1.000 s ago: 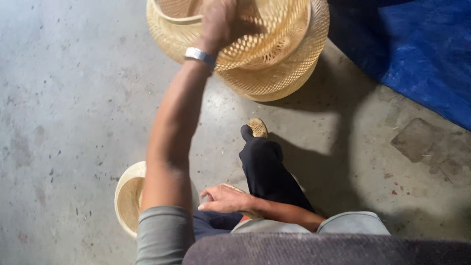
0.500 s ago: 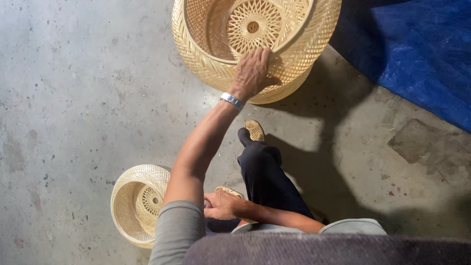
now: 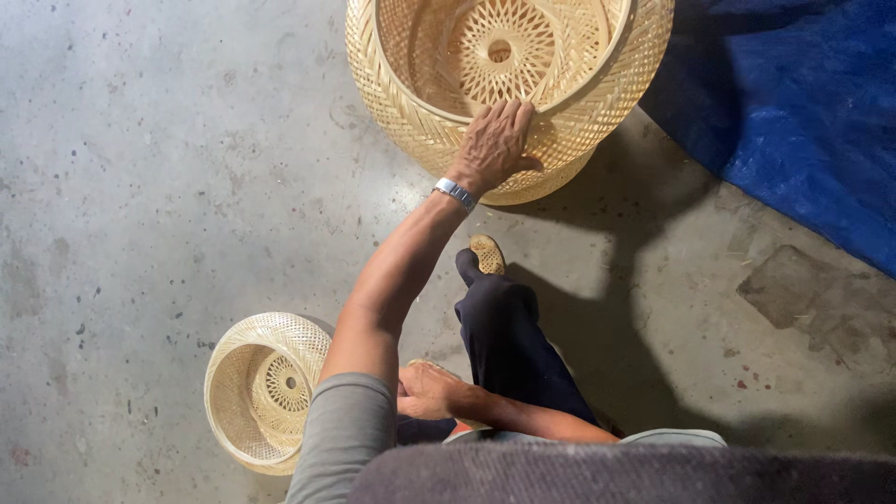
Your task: The person sits on a low stool and uses a curved knife to trim and smooth the rim of woven bamboo baskets. They rotate each basket, tap the rim with the knife, and place finished units aside before picking up the next one.
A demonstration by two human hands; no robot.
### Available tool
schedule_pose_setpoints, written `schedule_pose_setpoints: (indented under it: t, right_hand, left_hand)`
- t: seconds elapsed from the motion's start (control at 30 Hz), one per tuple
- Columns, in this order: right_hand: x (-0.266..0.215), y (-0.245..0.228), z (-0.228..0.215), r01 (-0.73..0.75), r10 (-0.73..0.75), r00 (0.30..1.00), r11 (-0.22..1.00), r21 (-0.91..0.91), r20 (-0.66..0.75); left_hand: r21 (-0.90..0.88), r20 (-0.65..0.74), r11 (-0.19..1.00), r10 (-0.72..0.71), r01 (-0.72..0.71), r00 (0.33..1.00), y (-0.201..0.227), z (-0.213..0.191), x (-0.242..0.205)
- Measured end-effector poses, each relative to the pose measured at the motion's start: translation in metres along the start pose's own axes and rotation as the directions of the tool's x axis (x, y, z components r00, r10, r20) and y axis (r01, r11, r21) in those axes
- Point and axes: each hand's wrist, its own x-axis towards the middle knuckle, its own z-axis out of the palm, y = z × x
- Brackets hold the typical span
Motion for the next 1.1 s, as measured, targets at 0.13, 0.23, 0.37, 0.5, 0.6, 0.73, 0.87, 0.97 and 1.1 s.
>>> schedule_pose_setpoints:
  t: [0.13, 0.23, 0.37, 0.5, 0.6, 0.73, 0.87, 0.97, 1.1]
  right_hand:
    - [0.003, 0.004, 0.003, -0.034, 0.035, 0.999, 0.999, -0.042, 0.019]
    - [0.004, 0.007, 0.004, 0.005, -0.004, 1.0, 0.999, 0.041, -0.015]
    - [0.005, 0.017, 0.008, 0.022, -0.02, 1.0, 0.997, 0.073, -0.019]
    - [0.012, 0.029, 0.014, 0.025, -0.024, 0.999, 0.997, 0.069, -0.021]
    - [0.013, 0.039, 0.017, -0.087, 0.088, 0.995, 0.995, 0.039, -0.041]
    - [0.014, 0.045, 0.023, 0.012, -0.03, 0.978, 0.996, -0.087, -0.207]
    - [0.014, 0.056, 0.029, -0.112, 0.108, 0.994, 0.957, -0.268, -0.031]
    - [0.016, 0.066, 0.039, -0.091, 0.126, 0.989, 0.93, -0.357, 0.074]
    - [0.024, 0.085, 0.051, -0.127, 0.215, 0.967, 0.872, -0.473, 0.136]
  left_hand:
    - [-0.017, 0.04, 0.999, -0.043, 0.044, 0.998, -0.002, -0.005, -0.002]
    - [-0.046, 0.099, 0.996, -0.075, 0.08, 0.992, -0.004, -0.007, -0.008]
    - [0.004, -0.168, 1.0, 0.001, -0.001, 0.986, -0.008, -0.013, -0.023]
    - [-0.139, -0.106, 0.983, -0.136, 0.121, 0.985, -0.02, -0.036, -0.064]
    - [-0.193, -0.127, 0.95, -0.272, 0.245, 0.954, -0.025, -0.066, -0.119]
    - [-0.221, -0.324, 0.906, -0.416, 0.36, 0.849, -0.019, -0.11, -0.228]
    - [-0.41, -0.358, 0.749, -0.656, 0.52, 0.664, -0.001, -0.128, -0.35]
    - [-0.466, -0.182, 0.491, -0.867, 0.736, 0.463, 0.032, -0.122, -0.442]
    - [-0.626, -0.155, 0.292, -0.955, 0.723, 0.252, 0.08, -0.095, -0.532]
